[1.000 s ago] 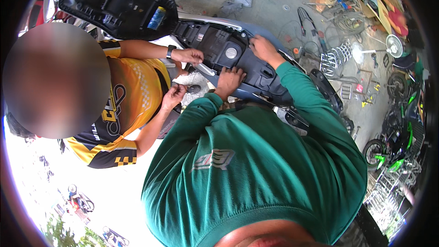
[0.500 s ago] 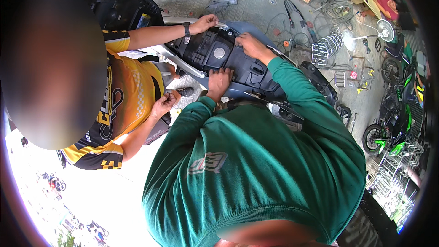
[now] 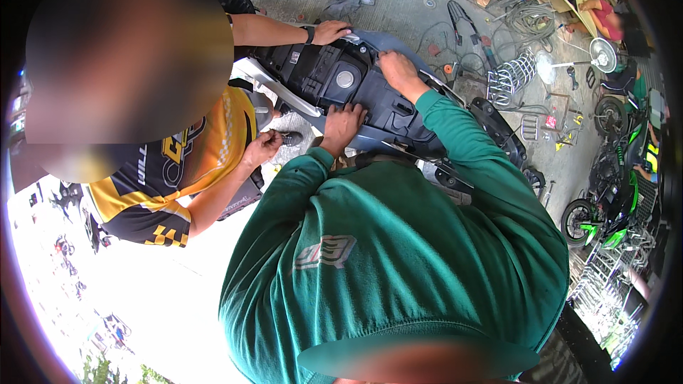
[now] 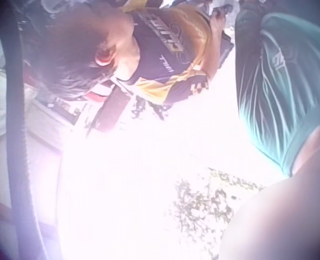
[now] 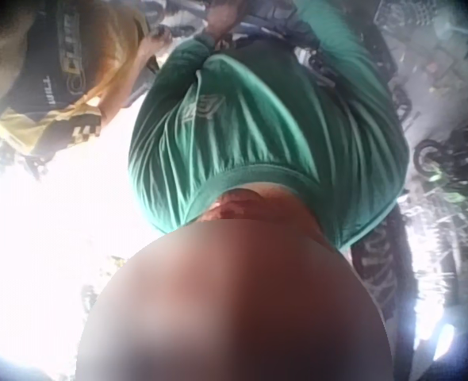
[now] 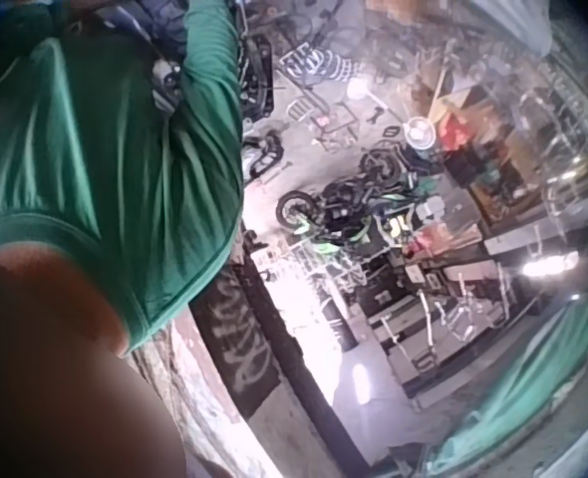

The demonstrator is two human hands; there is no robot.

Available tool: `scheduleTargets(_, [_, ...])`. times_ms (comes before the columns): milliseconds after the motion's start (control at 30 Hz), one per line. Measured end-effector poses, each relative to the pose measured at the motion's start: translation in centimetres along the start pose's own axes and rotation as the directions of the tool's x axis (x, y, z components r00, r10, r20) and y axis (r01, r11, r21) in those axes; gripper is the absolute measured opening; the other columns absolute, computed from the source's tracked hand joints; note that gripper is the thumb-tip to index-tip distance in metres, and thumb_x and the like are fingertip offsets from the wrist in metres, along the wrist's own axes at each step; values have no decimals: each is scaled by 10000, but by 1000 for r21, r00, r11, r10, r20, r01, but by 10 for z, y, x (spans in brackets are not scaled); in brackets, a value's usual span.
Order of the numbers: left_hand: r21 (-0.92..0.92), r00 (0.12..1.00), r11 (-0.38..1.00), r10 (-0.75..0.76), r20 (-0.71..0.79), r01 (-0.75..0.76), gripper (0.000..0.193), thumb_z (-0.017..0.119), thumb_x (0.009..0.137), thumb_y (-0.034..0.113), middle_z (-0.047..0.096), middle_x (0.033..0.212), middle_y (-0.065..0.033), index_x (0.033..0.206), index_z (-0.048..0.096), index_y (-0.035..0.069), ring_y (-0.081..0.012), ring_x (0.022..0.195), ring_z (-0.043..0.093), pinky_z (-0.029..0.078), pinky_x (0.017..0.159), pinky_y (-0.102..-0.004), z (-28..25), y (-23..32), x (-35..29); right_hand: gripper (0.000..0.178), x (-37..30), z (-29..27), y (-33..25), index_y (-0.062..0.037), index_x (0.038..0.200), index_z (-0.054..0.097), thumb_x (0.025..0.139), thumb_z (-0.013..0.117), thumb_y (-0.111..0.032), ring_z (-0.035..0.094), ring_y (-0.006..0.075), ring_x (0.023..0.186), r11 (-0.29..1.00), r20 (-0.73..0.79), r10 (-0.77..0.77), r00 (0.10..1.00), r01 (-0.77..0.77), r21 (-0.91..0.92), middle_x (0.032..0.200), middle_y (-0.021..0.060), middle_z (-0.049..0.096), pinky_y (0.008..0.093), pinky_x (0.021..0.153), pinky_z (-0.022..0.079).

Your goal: The person removes the seat of a gray motorcycle, then uses a screwdriver to loosen and remove screws from the rear body panel. They detach the panel and work on the internal wiring and components with a coworker, eventually removing a black electrical box.

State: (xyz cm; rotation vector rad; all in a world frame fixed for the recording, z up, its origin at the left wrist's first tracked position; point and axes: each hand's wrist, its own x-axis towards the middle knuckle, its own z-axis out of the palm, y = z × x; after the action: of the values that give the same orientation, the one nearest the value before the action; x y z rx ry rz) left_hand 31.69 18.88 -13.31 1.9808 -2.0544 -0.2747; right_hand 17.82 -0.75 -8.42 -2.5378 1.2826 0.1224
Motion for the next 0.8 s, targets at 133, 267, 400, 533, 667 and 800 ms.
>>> scheduleTargets(133, [-1,998,999,-48,28,48,470,517,1013,453,716,705,-139,783,733,105,-351,656,697,494,857,-533,-5,1,-1,217,-3,-7,-6,50,1011,675,964,500,-70,673,425,1091,1000,18,-20,1000,20,-12,1169,290,644,521,903,557])
scheduleTargets(267, [-27,987,998,-56,151,61,486,508,1008,463,721,731,-152,794,730,87,-346,701,710,483,881,-547,-14,-3,-8,150,-7,-5,-5,47,950,677,885,554,-9,669,436,1044,989,-108,-150,983,149,-17,1096,258,659,514,894,553])
scheduleTargets(400, [-31,998,999,-20,55,21,394,518,1008,418,734,816,-153,908,702,84,-340,726,712,480,862,-545,-17,-11,-21,202,-3,-1,-6,28,942,665,747,654,78,657,440,1001,961,-119,-275,954,277,5,1067,228,653,503,887,538])
scheduleTargets(533, [-47,994,999,17,-107,-22,319,531,1013,366,733,833,-144,938,681,95,-333,715,705,483,857,-519,-8,-8,-25,199,0,-4,-2,7,931,687,747,655,72,662,413,983,958,-75,-271,960,276,71,1016,202,665,480,857,535])
scheduleTargets(667, [-45,994,998,-51,-101,47,416,524,1023,383,722,742,-142,788,712,96,-338,667,700,497,855,-489,-2,-2,-16,182,-10,-8,-1,-29,983,712,821,653,29,689,310,894,919,-123,-126,984,162,358,937,155,673,412,791,543])
scheduleTargets(800, [-84,986,982,-167,5,167,547,504,1034,432,710,691,-165,682,729,78,-354,611,690,510,835,-509,-4,1,-11,132,-32,0,0,-13,975,706,898,610,-61,656,203,741,610,57,109,992,-112,784,836,99,661,319,670,521])
